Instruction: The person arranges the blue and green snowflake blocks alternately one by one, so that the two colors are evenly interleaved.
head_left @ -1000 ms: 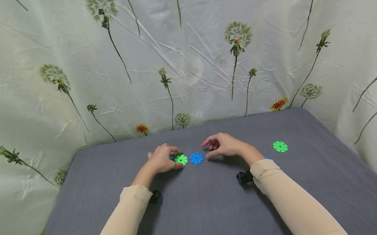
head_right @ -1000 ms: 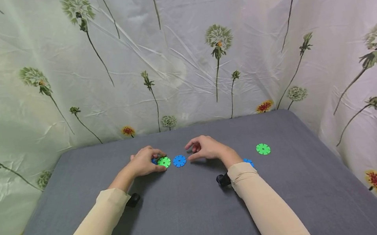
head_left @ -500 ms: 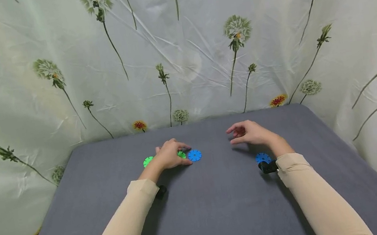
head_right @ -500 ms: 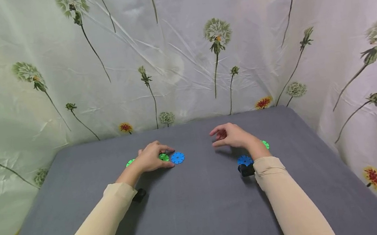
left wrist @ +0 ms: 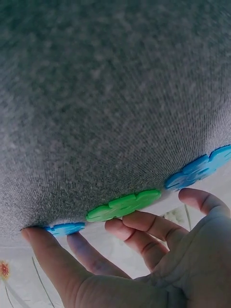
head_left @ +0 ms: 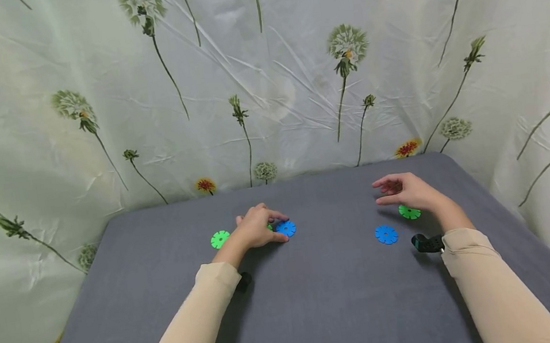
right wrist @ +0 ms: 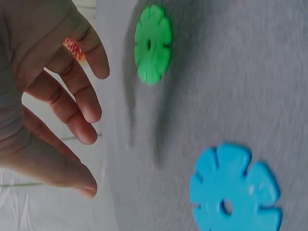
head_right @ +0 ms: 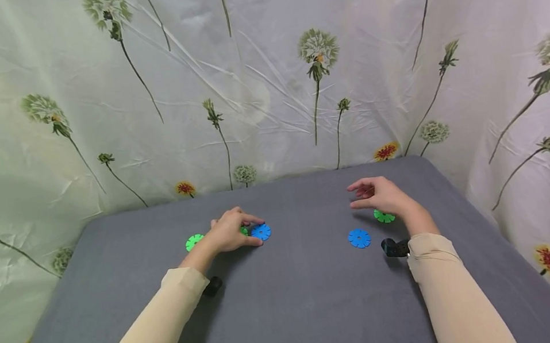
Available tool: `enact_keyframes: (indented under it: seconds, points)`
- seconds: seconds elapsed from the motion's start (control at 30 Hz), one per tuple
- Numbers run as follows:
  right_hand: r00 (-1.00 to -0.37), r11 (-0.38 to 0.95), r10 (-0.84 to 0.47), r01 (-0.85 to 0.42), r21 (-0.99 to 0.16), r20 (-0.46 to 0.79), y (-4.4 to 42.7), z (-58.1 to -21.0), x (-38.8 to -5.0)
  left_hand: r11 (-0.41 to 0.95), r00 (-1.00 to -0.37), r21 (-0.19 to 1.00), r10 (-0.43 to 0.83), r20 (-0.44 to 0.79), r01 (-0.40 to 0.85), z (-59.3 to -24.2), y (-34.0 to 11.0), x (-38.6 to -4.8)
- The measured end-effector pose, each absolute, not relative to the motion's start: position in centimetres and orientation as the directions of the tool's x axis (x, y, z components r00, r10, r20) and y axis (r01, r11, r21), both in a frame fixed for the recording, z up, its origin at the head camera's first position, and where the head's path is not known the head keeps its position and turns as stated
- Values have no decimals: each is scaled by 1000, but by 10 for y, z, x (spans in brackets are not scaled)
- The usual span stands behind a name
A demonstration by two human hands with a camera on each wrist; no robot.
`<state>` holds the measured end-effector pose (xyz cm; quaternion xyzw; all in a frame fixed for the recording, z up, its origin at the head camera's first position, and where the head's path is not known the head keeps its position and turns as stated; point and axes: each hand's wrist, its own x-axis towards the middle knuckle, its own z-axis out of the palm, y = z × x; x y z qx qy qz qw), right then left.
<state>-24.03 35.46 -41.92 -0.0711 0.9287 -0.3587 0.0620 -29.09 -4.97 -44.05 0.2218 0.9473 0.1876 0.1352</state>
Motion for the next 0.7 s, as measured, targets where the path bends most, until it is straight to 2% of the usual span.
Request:
enact_keyframes:
  seconds: [0.7]
  points:
    - [-988,777,-89,12,-630,-128,402,-432,-219,843,-878,433,435,-198,320,-441,-48,-293]
